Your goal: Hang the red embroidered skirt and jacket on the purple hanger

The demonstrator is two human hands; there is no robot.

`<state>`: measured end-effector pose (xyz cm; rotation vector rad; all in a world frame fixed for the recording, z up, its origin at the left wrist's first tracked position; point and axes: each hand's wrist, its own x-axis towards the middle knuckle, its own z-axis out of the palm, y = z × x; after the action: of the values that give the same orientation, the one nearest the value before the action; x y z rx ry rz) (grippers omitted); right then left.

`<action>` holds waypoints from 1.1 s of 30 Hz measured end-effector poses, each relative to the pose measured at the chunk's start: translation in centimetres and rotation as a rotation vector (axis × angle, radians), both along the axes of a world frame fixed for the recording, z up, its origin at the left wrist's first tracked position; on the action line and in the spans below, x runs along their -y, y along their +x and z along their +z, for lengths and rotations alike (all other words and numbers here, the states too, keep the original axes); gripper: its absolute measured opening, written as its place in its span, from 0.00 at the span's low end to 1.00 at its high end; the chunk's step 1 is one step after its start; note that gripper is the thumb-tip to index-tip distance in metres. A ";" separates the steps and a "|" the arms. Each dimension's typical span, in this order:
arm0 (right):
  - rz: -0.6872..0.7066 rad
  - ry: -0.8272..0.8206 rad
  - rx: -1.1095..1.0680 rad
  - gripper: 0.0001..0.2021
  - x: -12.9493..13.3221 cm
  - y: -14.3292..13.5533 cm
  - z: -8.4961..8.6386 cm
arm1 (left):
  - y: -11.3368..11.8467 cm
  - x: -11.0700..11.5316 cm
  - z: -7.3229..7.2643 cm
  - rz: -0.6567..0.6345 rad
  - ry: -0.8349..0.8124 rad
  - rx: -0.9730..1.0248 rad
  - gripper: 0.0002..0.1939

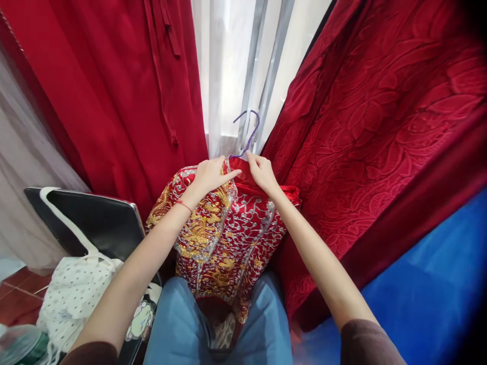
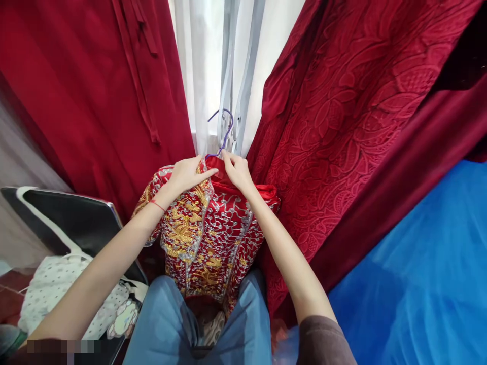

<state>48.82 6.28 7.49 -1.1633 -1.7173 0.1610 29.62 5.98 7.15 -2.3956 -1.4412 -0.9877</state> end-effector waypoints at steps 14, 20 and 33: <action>0.373 -0.690 -0.348 0.13 0.3 3.9 1.9 | 1.1 0.5 -1.1 0.186 -0.025 0.348 0.25; 0.377 -0.795 -0.182 0.15 0.1 4.9 1.6 | 0.8 0.9 -1.0 0.151 -0.032 0.394 0.26; -0.422 0.172 0.360 0.16 3.3 4.7 0.4 | -1.3 0.9 -0.3 0.147 0.013 0.253 0.25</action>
<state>53.49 3.02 7.89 -1.4564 -1.7031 -0.4705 28.35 5.10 6.84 -2.1793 -1.6600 -1.2941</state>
